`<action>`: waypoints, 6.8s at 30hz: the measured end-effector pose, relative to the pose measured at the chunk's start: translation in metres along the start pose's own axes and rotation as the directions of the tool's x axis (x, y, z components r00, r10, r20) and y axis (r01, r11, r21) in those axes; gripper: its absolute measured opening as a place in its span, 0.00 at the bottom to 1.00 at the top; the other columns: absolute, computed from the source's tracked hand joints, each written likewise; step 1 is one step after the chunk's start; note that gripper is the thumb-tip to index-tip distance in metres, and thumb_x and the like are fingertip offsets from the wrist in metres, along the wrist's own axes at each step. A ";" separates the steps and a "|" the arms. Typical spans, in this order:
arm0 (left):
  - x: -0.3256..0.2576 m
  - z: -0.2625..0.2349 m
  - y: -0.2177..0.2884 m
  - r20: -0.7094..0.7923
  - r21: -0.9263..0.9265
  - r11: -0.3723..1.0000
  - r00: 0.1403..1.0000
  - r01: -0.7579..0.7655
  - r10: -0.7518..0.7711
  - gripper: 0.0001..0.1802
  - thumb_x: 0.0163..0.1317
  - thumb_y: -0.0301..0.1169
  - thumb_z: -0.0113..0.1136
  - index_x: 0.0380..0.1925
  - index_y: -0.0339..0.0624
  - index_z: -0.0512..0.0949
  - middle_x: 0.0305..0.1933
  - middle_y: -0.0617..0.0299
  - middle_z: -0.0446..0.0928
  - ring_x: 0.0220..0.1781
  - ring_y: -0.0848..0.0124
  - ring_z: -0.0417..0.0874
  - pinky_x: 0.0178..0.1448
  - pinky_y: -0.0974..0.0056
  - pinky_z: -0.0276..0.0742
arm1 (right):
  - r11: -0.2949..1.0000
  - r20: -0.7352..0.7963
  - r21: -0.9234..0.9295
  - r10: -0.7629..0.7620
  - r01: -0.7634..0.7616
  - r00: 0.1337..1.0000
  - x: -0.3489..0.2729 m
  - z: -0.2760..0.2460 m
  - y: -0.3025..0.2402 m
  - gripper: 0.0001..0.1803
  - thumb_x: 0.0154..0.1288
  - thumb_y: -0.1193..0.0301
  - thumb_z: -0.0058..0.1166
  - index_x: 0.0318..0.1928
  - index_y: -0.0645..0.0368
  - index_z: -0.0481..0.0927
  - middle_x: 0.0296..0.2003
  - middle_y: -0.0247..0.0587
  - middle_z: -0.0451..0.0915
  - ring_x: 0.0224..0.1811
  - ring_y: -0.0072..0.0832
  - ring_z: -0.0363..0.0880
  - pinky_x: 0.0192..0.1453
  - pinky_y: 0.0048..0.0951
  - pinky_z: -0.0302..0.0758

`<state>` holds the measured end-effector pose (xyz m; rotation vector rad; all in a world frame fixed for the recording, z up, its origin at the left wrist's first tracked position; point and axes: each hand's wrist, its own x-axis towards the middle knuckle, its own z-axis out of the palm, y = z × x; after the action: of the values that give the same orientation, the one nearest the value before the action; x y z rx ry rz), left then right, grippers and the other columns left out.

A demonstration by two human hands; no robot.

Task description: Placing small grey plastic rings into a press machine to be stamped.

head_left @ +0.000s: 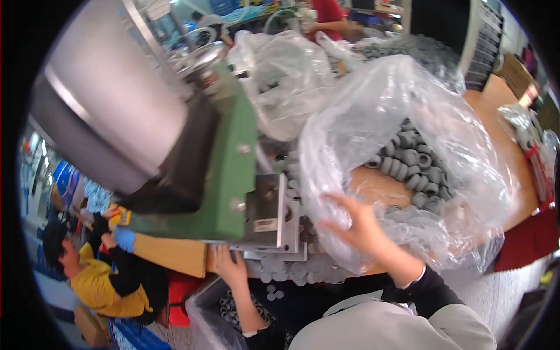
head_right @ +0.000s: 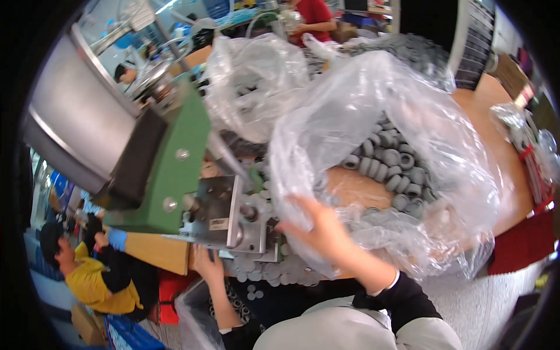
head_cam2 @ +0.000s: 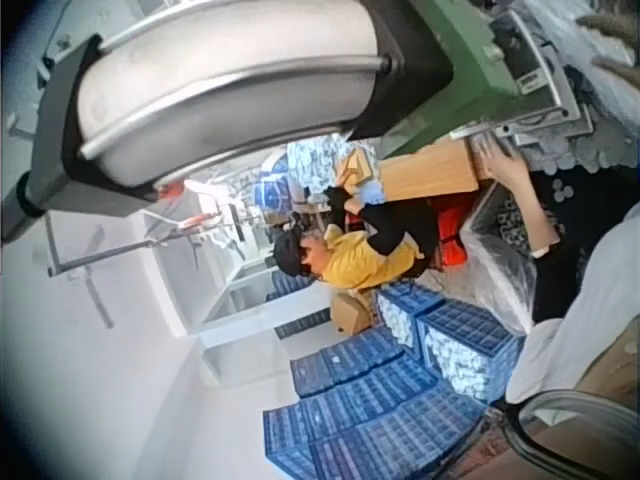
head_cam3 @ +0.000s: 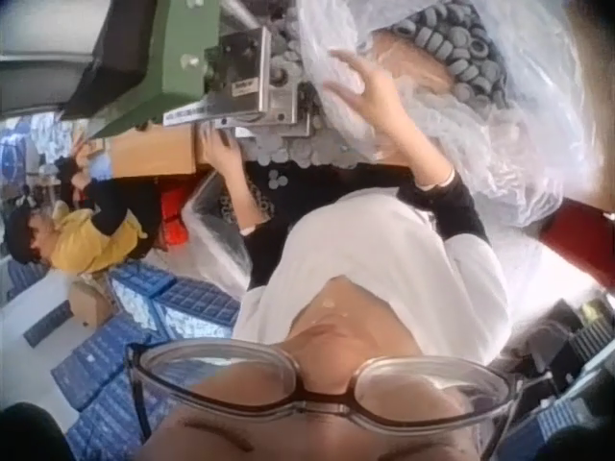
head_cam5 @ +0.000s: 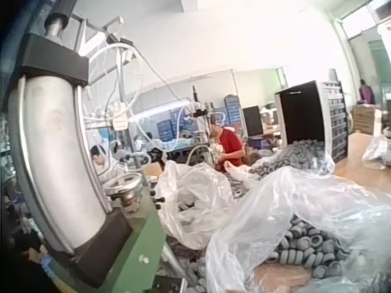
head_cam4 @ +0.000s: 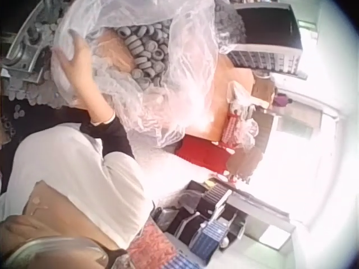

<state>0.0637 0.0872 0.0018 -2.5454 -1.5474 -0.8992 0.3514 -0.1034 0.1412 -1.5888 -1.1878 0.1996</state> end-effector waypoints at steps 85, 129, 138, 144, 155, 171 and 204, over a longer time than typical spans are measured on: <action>-0.098 -0.054 0.006 -0.169 -0.098 0.826 0.809 0.555 -0.563 0.56 0.43 0.50 0.73 0.67 0.35 0.55 0.71 0.40 0.52 0.72 0.41 0.50 0.71 0.45 0.51 | 0.986 0.280 0.139 -0.127 0.091 0.951 0.023 0.071 -0.041 0.19 0.47 0.66 0.67 0.41 0.59 0.79 0.32 0.50 0.78 0.36 0.49 0.78 0.39 0.40 0.77; 0.067 -0.074 0.180 -0.214 -0.783 0.620 0.960 -0.059 -0.179 0.17 0.46 0.32 0.68 0.33 0.31 0.78 0.34 0.52 0.80 0.37 0.58 0.80 0.47 0.59 0.72 | 0.905 -0.151 -0.260 0.307 -0.337 0.940 0.017 -0.090 0.090 0.27 0.40 0.69 0.69 0.40 0.65 0.69 0.34 0.46 0.71 0.32 0.36 0.73 0.38 0.33 0.74; -0.014 -0.055 0.128 -0.435 -0.582 0.813 0.852 -0.018 -0.293 0.24 0.49 0.22 0.67 0.48 0.35 0.71 0.50 0.52 0.75 0.57 0.51 0.72 0.65 0.51 0.63 | 0.978 0.229 0.201 -0.099 0.053 0.968 -0.004 0.015 -0.039 0.29 0.47 0.72 0.69 0.51 0.65 0.74 0.43 0.48 0.78 0.43 0.37 0.80 0.46 0.31 0.77; -0.091 -0.056 0.023 -0.308 -0.206 0.797 0.736 0.568 -0.603 0.34 0.56 0.35 0.65 0.58 0.29 0.62 0.65 0.43 0.60 0.68 0.49 0.58 0.71 0.50 0.51 | 0.990 0.286 0.124 -0.104 0.070 0.953 0.022 0.071 -0.046 0.21 0.47 0.72 0.67 0.43 0.62 0.78 0.38 0.53 0.79 0.37 0.48 0.79 0.41 0.38 0.78; 0.014 0.004 0.009 0.140 -0.021 0.990 0.980 0.142 -0.138 0.16 0.54 0.28 0.56 0.46 0.47 0.77 0.52 0.60 0.76 0.63 0.60 0.69 0.66 0.43 0.52 | 0.997 0.085 0.056 0.044 -0.049 0.995 0.001 0.016 -0.010 0.26 0.50 0.70 0.65 0.51 0.63 0.74 0.40 0.52 0.80 0.47 0.48 0.77 0.49 0.39 0.75; 0.035 -0.074 0.148 -0.256 -0.744 0.644 0.966 -0.179 -0.027 0.22 0.39 0.37 0.69 0.35 0.43 0.75 0.33 0.65 0.75 0.37 0.62 0.75 0.39 0.61 0.68 | 0.936 0.024 0.000 0.352 -0.352 0.936 0.019 -0.085 0.116 0.27 0.45 0.83 0.57 0.50 0.61 0.69 0.44 0.39 0.73 0.45 0.27 0.74 0.49 0.26 0.71; 0.010 -0.005 0.013 0.015 -0.109 0.993 0.999 0.034 -0.032 0.19 0.60 0.35 0.55 0.51 0.40 0.76 0.60 0.53 0.72 0.64 0.50 0.68 0.65 0.50 0.63 | 0.968 0.005 -0.249 0.021 -0.020 1.000 -0.016 -0.038 -0.003 0.23 0.53 0.74 0.62 0.52 0.62 0.75 0.46 0.53 0.79 0.47 0.46 0.78 0.51 0.37 0.74</action>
<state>0.0759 0.0868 0.0139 -2.6110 -1.5915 -0.9999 0.3671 -0.1408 0.1515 -1.8206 -1.2400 0.0708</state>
